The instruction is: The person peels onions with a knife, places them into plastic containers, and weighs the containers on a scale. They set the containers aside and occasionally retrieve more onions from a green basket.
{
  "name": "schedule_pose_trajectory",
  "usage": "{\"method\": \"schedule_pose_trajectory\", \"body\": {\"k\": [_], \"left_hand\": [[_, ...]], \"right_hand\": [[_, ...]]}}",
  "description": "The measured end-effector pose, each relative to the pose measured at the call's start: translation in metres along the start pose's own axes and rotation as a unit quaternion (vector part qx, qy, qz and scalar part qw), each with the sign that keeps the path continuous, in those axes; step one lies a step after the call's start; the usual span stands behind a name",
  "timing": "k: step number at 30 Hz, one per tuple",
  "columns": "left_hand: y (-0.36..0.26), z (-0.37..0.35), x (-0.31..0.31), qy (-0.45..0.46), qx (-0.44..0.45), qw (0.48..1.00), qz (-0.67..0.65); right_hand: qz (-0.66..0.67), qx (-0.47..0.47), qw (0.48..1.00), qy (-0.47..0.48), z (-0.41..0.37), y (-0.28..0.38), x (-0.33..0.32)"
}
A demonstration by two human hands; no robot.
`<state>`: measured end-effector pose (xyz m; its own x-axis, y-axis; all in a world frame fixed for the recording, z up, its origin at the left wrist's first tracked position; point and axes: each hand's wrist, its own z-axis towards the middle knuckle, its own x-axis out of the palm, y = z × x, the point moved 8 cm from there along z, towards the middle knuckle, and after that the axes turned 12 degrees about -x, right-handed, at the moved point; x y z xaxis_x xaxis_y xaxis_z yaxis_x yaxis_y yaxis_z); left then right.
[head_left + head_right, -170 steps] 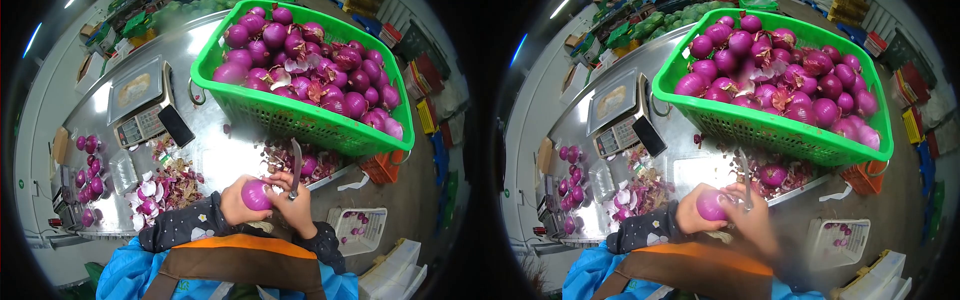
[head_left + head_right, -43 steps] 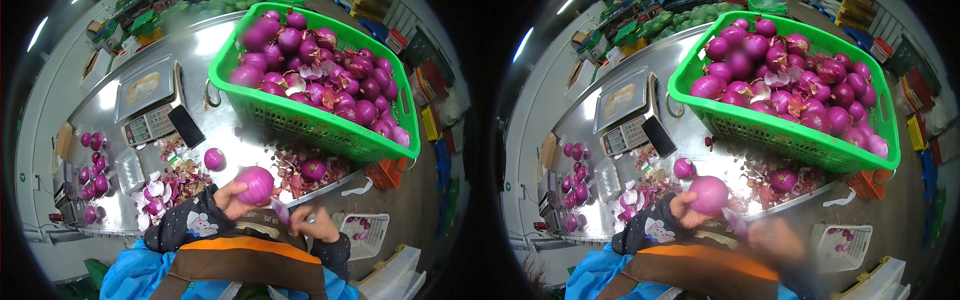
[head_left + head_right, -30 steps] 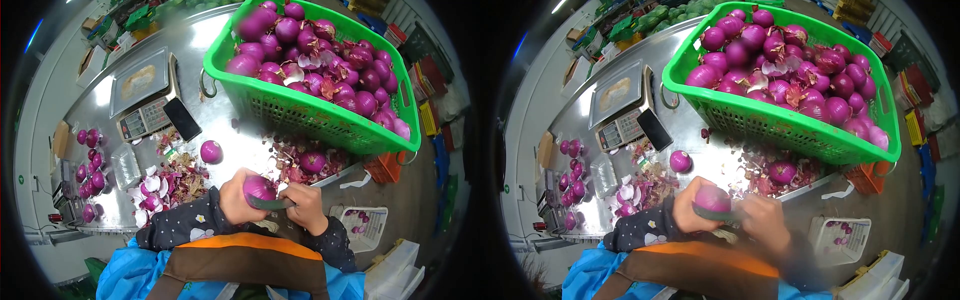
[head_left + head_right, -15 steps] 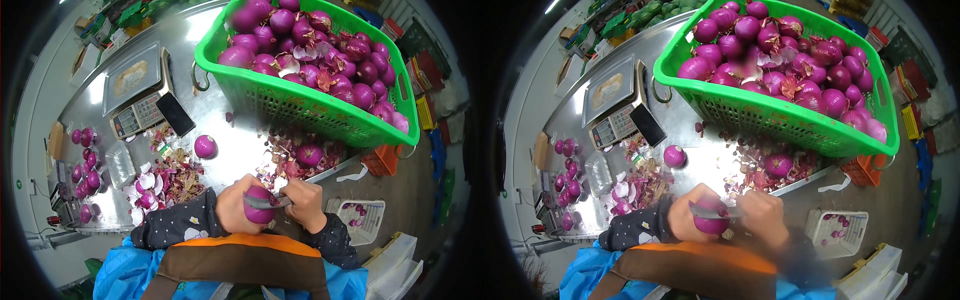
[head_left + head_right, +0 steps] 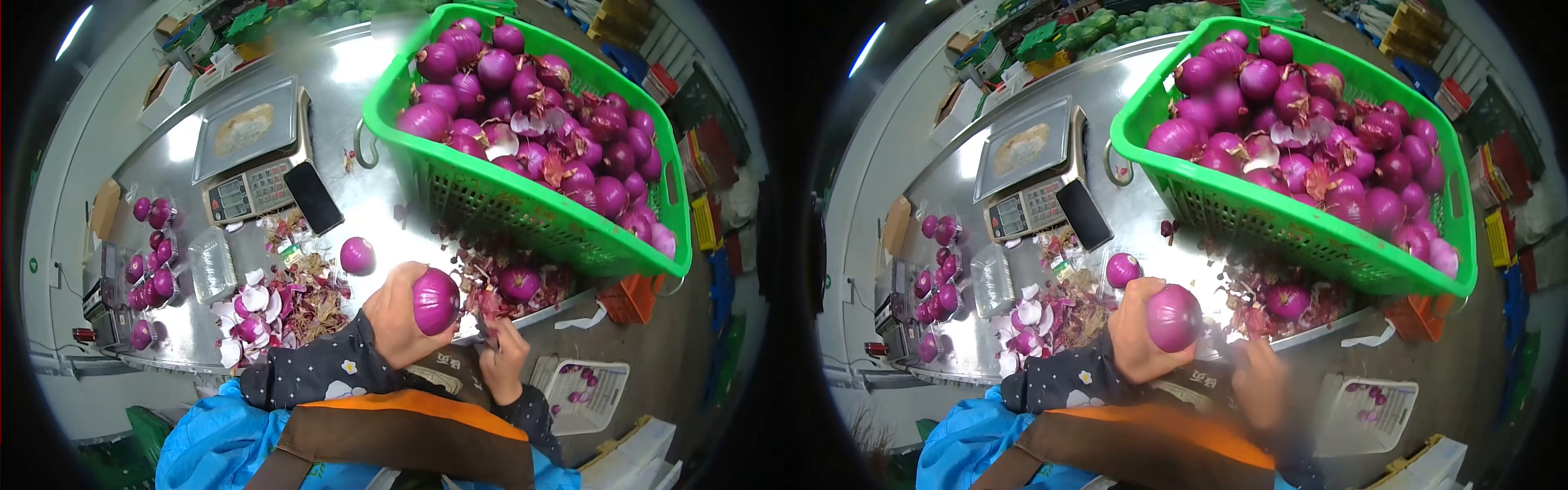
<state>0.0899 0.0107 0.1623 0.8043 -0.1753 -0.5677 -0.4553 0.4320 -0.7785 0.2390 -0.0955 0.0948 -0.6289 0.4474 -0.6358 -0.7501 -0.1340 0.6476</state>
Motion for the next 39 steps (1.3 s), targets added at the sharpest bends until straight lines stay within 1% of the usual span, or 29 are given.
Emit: {"method": "schedule_pose_trajectory", "body": {"k": [2,3,4,5,6,7,8,9,10,11,12,13,14,15,16,18,19,20,22,23,24,26,27,28,30,31,35,37,39], "left_hand": [[0.011,-0.002,0.007,0.006,-0.011,1.000,-0.002],[0.011,-0.003,0.011,0.021,0.021,0.999,-0.037],[0.009,-0.005,0.014,0.037,0.054,0.995,-0.072],[0.007,0.000,0.014,0.041,0.057,0.995,-0.075],[-0.006,0.001,0.020,0.092,0.141,0.983,-0.072],[-0.019,-0.004,0.026,0.140,0.222,0.963,-0.068],[-0.020,-0.006,0.027,0.140,0.221,0.963,-0.070],[-0.011,-0.004,0.032,0.155,0.138,0.977,-0.056],[0.000,-0.003,0.037,0.167,0.056,0.983,-0.041],[0.021,-0.012,0.045,0.201,-0.033,0.973,-0.113],[0.027,-0.014,0.045,0.200,-0.034,0.973,-0.112],[0.054,-0.028,0.065,0.315,-0.282,0.825,-0.376],[0.057,-0.057,0.085,0.375,-0.485,0.539,-0.578],[0.057,-0.051,0.079,0.348,-0.483,0.590,-0.546],[0.061,-0.050,0.081,0.348,-0.485,0.588,-0.545],[0.062,-0.042,0.086,0.417,-0.352,0.739,-0.395],[0.061,-0.040,0.077,0.344,-0.313,0.817,-0.341],[0.062,-0.045,0.080,0.347,-0.315,0.815,-0.340],[0.065,-0.042,0.074,0.289,-0.243,0.910,-0.173],[0.062,-0.040,0.071,0.276,-0.236,0.920,-0.148],[0.057,-0.040,0.069,0.277,-0.237,0.919,-0.147],[0.052,-0.041,0.067,0.286,-0.218,0.931,-0.066],[0.053,-0.041,0.069,0.286,-0.219,0.930,-0.067],[0.054,-0.038,0.068,0.263,-0.198,0.944,-0.021],[0.053,-0.035,0.066,0.235,-0.176,0.956,0.023],[0.054,-0.033,0.064,0.223,-0.192,0.955,0.024],[0.054,-0.029,0.056,0.196,-0.209,0.958,0.000],[0.051,-0.028,0.057,0.198,-0.201,0.959,-0.018],[0.045,-0.029,0.057,0.208,-0.189,0.959,-0.036]], "right_hand": [[0.109,0.008,0.992,-0.056,-0.003,-0.008,-0.003],[0.105,0.010,0.993,-0.059,-0.001,-0.012,-0.010],[0.357,0.172,0.918,-0.007,0.004,-0.030,0.003],[0.575,0.314,0.754,0.044,0.000,-0.030,0.024],[0.627,0.314,0.713,0.021,0.003,-0.026,0.031],[0.665,0.283,0.690,0.040,0.007,-0.018,0.030],[0.700,0.252,0.665,0.061,0.009,-0.009,0.029],[0.699,0.253,0.666,0.061,0.007,-0.008,0.030],[0.671,0.264,0.691,0.040,0.006,-0.012,0.029],[0.642,0.275,0.715,0.020,0.004,-0.017,0.029],[0.643,0.275,0.714,0.020,0.001,-0.018,0.034],[0.607,0.253,0.754,0.008,-0.002,-0.021,0.036],[0.568,0.232,0.790,-0.005,-0.004,-0.022,0.036],[0.549,0.235,0.802,0.003,-0.002,-0.015,0.034],[0.549,0.237,0.801,0.003,-0.003,-0.014,0.035],[0.523,0.234,0.819,0.009,-0.004,-0.015,0.033],[0.505,0.231,0.832,0.010,-0.005,-0.017,0.032],[0.504,0.234,0.831,0.008,-0.004,-0.017,0.031],[0.434,0.224,0.872,0.002,0.000,-0.014,0.028],[0.365,0.227,0.902,-0.025,0.001,-0.014,0.025],[0.366,0.230,0.902,-0.025,0.004,-0.013,0.028],[0.291,0.298,0.909,-0.024,0.003,-0.023,0.030],[0.227,0.283,0.932,-0.016,0.005,-0.027,0.030],[0.226,0.283,0.932,-0.015,0.002,-0.035,0.037],[0.077,0.215,0.966,-0.125,0.004,-0.046,0.017],[0.132,0.208,0.955,-0.168,0.005,-0.045,0.007],[0.046,0.128,0.982,-0.132,-0.008,-0.015,-0.026],[0.009,-0.010,0.999,0.032,-0.008,0.006,-0.011],[0.007,0.008,0.998,0.059,-0.012,0.001,0.002]]}}
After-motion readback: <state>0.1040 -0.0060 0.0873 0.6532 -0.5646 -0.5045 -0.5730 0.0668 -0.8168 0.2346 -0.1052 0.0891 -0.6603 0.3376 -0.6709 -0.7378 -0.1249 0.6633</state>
